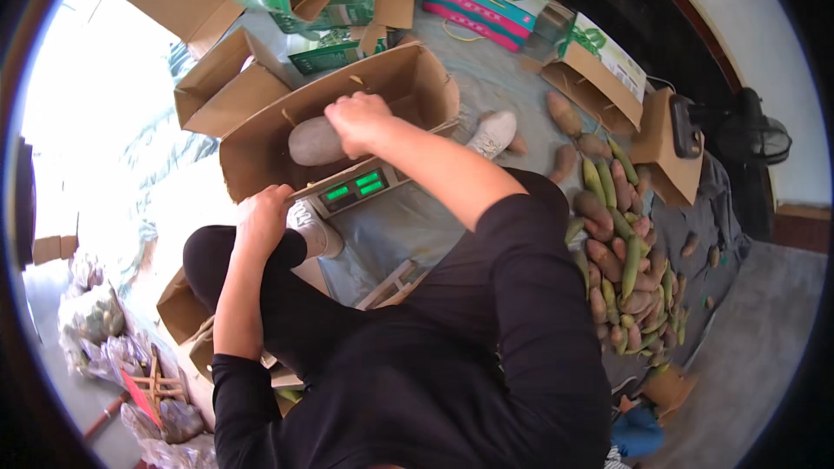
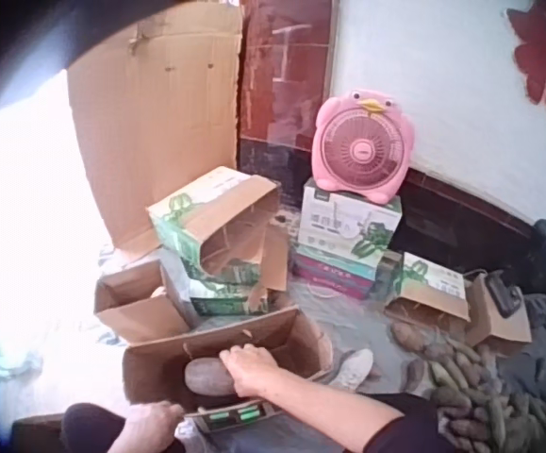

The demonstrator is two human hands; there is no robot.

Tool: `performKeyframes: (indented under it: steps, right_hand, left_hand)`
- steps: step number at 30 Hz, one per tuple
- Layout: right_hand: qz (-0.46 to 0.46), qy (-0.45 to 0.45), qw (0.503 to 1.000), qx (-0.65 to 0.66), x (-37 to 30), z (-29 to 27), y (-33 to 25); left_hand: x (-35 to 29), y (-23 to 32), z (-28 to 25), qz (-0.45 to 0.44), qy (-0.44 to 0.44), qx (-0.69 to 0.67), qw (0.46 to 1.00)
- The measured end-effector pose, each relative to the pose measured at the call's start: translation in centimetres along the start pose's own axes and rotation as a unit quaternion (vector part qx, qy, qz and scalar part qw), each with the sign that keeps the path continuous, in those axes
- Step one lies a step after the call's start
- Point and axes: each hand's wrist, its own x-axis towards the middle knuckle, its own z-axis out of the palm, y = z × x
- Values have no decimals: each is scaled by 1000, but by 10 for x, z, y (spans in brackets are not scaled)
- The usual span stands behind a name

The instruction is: Sort and pack cucumbers into cardboard boxes and weigh them.

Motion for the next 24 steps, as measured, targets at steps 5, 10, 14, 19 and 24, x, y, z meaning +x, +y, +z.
performKeyframes:
  steps: [5,10,14,19,24]
  right_hand:
    - [36,88,990,107,28,43,13]
    - [-70,77,976,190,4,-1,27]
    - [-53,103,954,278,-64,-53,74]
    - [130,235,900,344,-178,-44,172]
    - [337,305,830,322,-299,84,241]
  left_hand:
    - [13,10,-3,-14,-27,-5,1000]
    - [12,3,-2,-23,-18,-24,999]
    - [10,-3,4,-11,3,-35,999]
    - [13,-2,7,-2,-13,-23,1000]
    - [11,-12,12,0,-7,-47,999]
